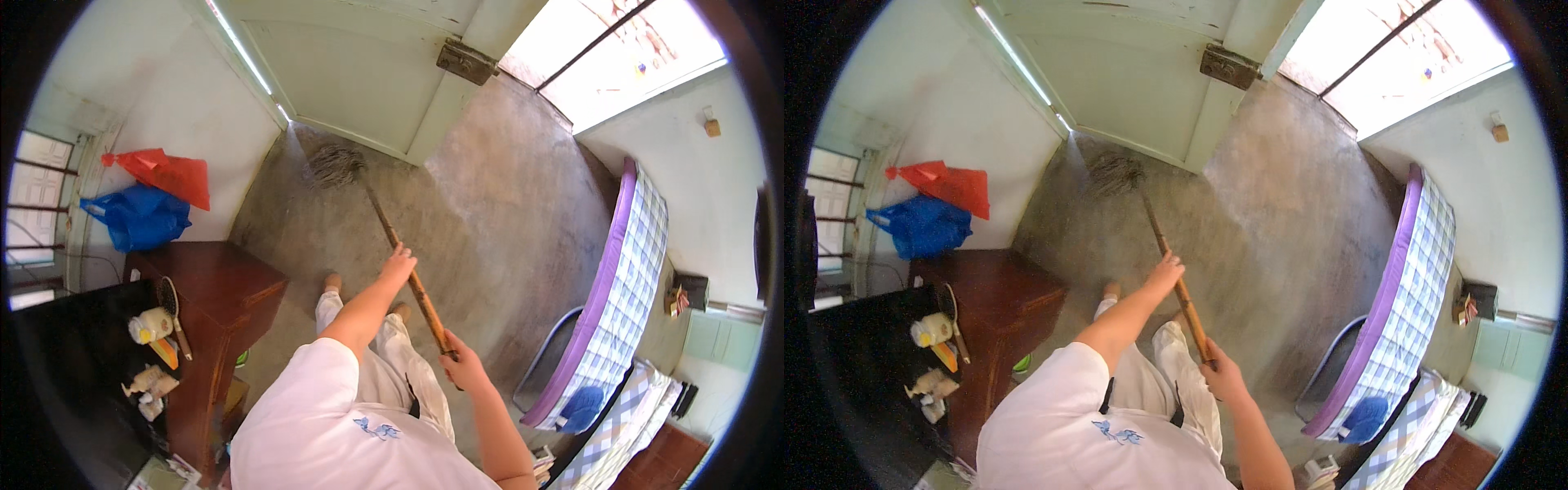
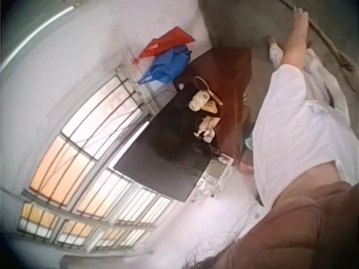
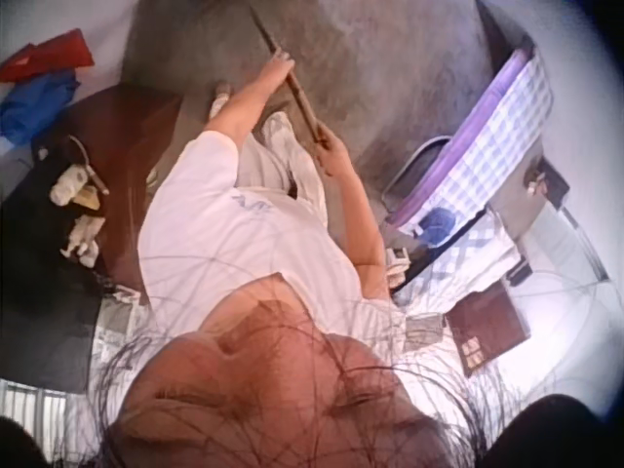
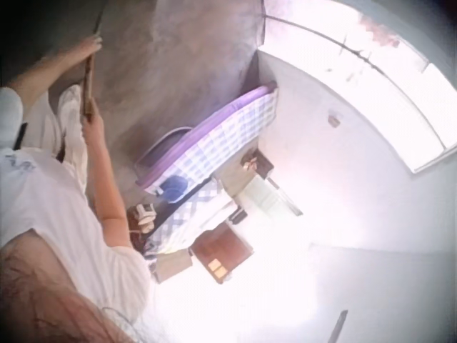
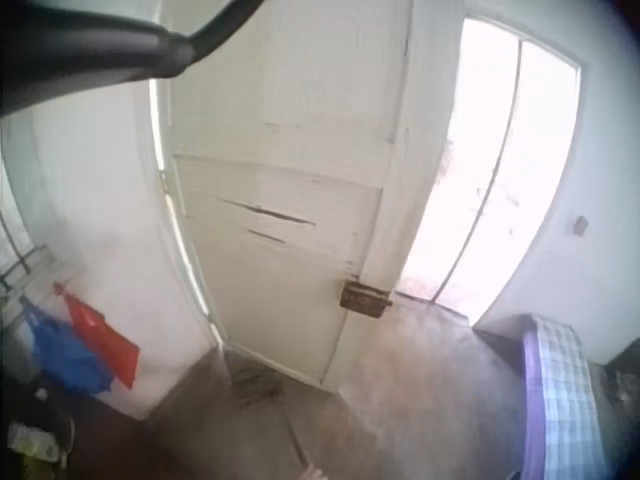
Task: The person mops the floor of a bedroom using a string mop. They move around furniture, including a bed and a suitcase, and briefly pick up a pair of slippers to clean underneath them before placing them back down.
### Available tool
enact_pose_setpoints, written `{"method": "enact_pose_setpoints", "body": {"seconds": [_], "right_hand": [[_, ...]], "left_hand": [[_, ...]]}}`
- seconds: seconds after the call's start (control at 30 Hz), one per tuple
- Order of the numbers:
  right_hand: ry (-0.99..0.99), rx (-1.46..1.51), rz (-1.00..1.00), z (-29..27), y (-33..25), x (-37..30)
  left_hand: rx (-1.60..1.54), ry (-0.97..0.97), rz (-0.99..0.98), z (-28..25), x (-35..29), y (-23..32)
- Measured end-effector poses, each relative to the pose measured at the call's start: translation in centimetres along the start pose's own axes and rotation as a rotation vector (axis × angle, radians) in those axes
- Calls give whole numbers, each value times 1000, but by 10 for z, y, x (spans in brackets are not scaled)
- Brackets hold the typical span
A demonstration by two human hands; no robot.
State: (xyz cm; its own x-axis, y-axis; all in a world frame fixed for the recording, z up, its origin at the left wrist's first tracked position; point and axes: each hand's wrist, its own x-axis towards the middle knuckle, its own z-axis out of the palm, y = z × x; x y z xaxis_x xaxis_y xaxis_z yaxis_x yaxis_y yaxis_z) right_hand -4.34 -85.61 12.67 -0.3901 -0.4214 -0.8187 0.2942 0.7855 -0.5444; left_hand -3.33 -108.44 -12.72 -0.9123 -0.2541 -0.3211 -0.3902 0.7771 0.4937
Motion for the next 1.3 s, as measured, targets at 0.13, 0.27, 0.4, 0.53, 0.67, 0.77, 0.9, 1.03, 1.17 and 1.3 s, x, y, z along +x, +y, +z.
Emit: {"method": "enact_pose_setpoints", "body": {"seconds": [0.13,0.27,0.4,0.53,0.67,0.77,0.9,1.03,1.17,1.3], "right_hand": [[93,-28,-25,8,4,-35],[47,86,136,19,-48,-54],[-31,172,147,45,-71,-46],[-116,206,110,91,-105,-19],[-216,173,42,140,-106,33],[-300,163,-13,181,-133,64],[-255,-120,-155,219,-129,87],[-114,-684,-199,214,-124,62],[6,-807,-224,167,-85,25],[120,-810,-195,109,-48,-23]], "left_hand": [[195,-118,228,1,0,20],[99,-241,245,-23,-11,13],[152,-161,280,-54,-34,-34],[142,-216,302,-87,-53,-111],[156,-180,146,-97,-80,-196],[222,-180,50,-110,-99,-257],[186,-194,-51,-125,-119,-290],[135,-128,-101,-107,-128,-261],[75,-97,-86,-82,-125,-187],[-112,123,-3,-33,-110,-105]]}}
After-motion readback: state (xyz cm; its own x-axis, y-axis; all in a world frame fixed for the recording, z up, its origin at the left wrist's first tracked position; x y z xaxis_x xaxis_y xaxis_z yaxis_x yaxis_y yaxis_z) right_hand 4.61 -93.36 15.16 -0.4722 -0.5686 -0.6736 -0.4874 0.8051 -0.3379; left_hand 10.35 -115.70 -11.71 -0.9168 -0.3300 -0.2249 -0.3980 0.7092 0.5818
